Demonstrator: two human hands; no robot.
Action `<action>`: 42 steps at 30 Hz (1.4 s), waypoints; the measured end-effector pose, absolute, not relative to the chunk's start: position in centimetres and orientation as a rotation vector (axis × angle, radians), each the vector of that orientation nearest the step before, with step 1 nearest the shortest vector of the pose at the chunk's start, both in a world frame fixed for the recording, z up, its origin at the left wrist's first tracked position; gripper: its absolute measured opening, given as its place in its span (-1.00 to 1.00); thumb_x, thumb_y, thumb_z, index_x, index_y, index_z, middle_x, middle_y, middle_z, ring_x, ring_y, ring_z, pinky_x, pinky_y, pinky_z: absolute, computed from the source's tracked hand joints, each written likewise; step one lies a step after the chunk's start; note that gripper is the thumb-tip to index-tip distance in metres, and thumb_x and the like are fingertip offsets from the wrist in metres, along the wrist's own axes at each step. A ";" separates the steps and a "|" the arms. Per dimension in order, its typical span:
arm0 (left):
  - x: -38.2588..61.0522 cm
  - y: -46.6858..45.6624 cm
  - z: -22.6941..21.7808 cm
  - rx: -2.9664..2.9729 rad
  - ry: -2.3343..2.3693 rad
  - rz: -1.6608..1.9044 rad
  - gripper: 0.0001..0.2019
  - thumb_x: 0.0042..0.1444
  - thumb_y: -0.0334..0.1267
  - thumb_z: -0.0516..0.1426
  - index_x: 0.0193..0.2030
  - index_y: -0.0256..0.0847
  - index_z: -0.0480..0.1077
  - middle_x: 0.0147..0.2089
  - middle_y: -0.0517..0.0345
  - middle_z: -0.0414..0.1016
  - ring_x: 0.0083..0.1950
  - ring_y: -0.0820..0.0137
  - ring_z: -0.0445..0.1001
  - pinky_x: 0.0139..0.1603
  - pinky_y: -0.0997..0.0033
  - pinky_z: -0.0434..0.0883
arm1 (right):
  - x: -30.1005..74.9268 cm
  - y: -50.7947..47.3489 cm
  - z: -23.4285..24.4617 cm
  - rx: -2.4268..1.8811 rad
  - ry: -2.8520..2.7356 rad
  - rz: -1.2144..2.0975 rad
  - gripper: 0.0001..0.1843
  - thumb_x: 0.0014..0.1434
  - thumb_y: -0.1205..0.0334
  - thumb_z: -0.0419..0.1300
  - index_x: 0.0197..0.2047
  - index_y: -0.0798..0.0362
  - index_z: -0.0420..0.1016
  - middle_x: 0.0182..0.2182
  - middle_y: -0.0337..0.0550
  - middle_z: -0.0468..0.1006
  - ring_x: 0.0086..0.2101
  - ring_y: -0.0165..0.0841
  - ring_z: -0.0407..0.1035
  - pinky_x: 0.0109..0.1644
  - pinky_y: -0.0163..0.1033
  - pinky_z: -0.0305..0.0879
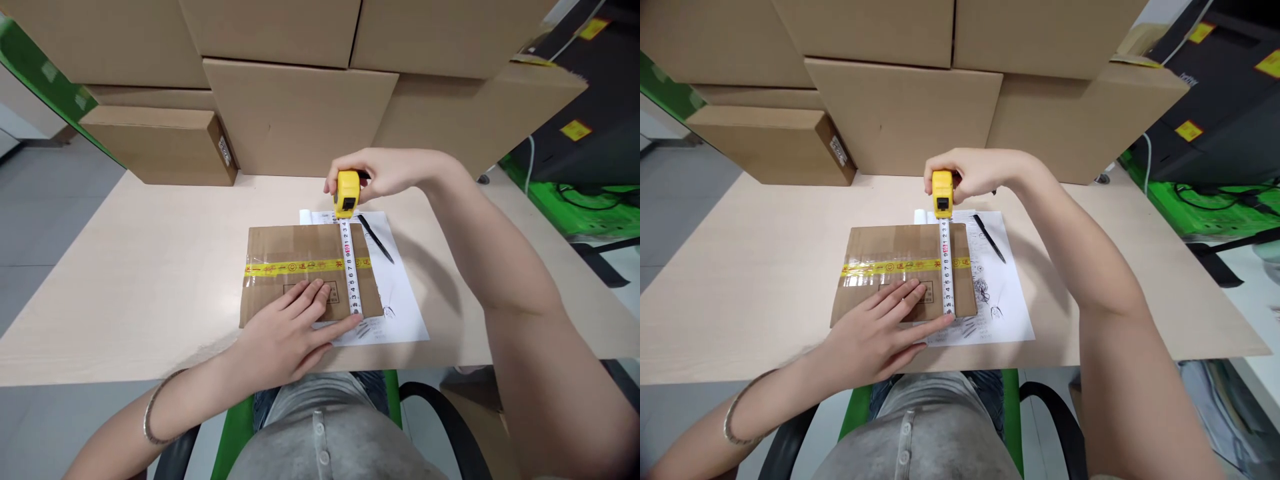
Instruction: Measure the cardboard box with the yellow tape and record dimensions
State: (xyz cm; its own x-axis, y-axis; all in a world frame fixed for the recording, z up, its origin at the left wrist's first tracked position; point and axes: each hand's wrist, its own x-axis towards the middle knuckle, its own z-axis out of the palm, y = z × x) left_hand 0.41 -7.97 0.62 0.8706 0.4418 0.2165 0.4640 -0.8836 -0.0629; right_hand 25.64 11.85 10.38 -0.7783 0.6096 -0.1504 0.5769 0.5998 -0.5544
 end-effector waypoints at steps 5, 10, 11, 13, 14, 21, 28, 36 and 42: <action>0.4 -7.9 0.5 -2.935 -0.707 -0.297 -0.44 0.40 -0.12 0.01 0.51 0.02 0.07 0.29 -0.24 0.43 0.33 -0.02 0.43 0.31 -0.04 0.35 | 25.2 14.0 9.0 -1.052 -2.775 1.013 -0.62 -0.04 0.37 0.32 -0.10 -0.02 0.49 -0.04 -0.21 0.59 -0.07 -0.23 0.46 -0.07 -0.15 0.37; 0.4 -7.6 0.8 -2.950 -0.710 -0.288 -0.44 0.40 -0.12 0.00 0.51 0.02 0.08 0.27 -0.24 0.45 0.31 -0.01 0.45 0.29 -0.05 0.37 | 24.9 14.3 7.4 -1.059 -2.764 1.120 -0.58 -0.11 0.47 0.26 -0.13 0.00 0.47 -0.08 -0.19 0.60 -0.10 -0.25 0.47 -0.09 -0.17 0.37; 0.4 -7.6 0.9 -2.953 -0.710 -0.287 -0.44 0.40 -0.12 0.00 0.51 0.02 0.08 0.26 -0.23 0.46 0.31 0.00 0.45 0.28 -0.05 0.38 | 24.9 14.3 7.3 -1.054 -2.760 1.129 -0.58 -0.12 0.47 0.26 -0.14 0.00 0.47 -0.08 -0.20 0.60 -0.10 -0.25 0.47 -0.09 -0.18 0.37; 0.5 -7.5 1.0 -2.957 -0.712 -0.288 -0.45 0.40 -0.11 0.00 0.50 0.02 0.10 0.25 -0.23 0.46 0.31 0.00 0.45 0.27 -0.06 0.39 | 25.0 14.4 7.4 -1.032 -2.764 1.122 -0.59 -0.11 0.47 0.27 -0.14 -0.01 0.48 -0.09 -0.21 0.60 -0.11 -0.26 0.47 -0.10 -0.18 0.37; 0.5 -7.5 1.0 -2.958 -0.712 -0.289 -0.45 0.40 -0.10 0.00 0.50 0.02 0.11 0.25 -0.23 0.46 0.31 0.00 0.45 0.27 -0.06 0.39 | 25.1 14.4 7.6 -1.023 -2.771 1.103 -0.59 -0.11 0.46 0.28 -0.14 -0.01 0.49 -0.10 -0.22 0.60 -0.12 -0.27 0.47 -0.11 -0.19 0.37; 0.4 -7.7 0.7 -2.935 -0.707 -0.314 -0.44 0.40 -0.09 0.01 0.50 0.03 0.10 0.26 -0.23 0.45 0.30 0.00 0.46 0.25 -0.04 0.40 | 25.7 10.7 10.4 -0.925 -2.815 0.819 -0.67 0.02 0.36 0.31 -0.11 -0.05 0.55 -0.11 -0.25 0.59 -0.16 -0.29 0.45 -0.13 -0.19 0.33; 0.3 -7.5 0.4 -2.872 -0.610 -0.218 -0.29 0.37 -0.13 0.06 0.56 0.14 -0.18 0.30 -0.26 0.41 0.34 -0.03 0.42 0.27 -0.04 0.40 | 25.5 1.2 9.8 -0.789 -2.954 1.002 -0.73 0.09 0.41 0.23 -0.13 -0.04 0.52 -0.17 -0.19 0.55 -0.23 -0.32 0.44 -0.21 -0.24 0.30; -1.4 -8.1 1.4 -2.863 -0.774 -1.043 -0.41 0.31 -0.23 0.10 0.47 0.10 0.15 0.28 -0.05 0.36 0.38 0.06 0.32 0.34 -0.05 0.38 | 29.1 -2.2 8.1 -1.147 -2.543 1.200 -0.69 0.08 0.21 0.34 -0.09 -0.05 0.45 -0.15 -0.17 0.56 -0.24 -0.28 0.47 -0.25 -0.23 0.32; -5.1 -3.6 -2.1 -2.284 -2.154 -2.063 -0.61 0.39 -0.05 0.03 0.25 0.00 0.45 0.26 0.05 0.45 0.32 0.10 0.38 0.34 -0.02 0.38 | 30.9 -1.1 4.1 -1.506 -1.685 1.298 -0.63 0.16 -0.07 0.34 -0.14 0.00 0.42 -0.37 -0.25 0.45 -0.48 -0.45 0.29 -0.45 -0.30 0.22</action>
State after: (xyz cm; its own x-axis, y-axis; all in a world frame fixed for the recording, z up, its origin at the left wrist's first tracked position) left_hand -5.11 -3.56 -2.14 -0.1453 0.9501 0.2761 0.3168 -0.2197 0.9227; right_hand 30.92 -1.08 4.11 -0.2386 0.9492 -0.2051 0.4408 -0.0824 -0.8938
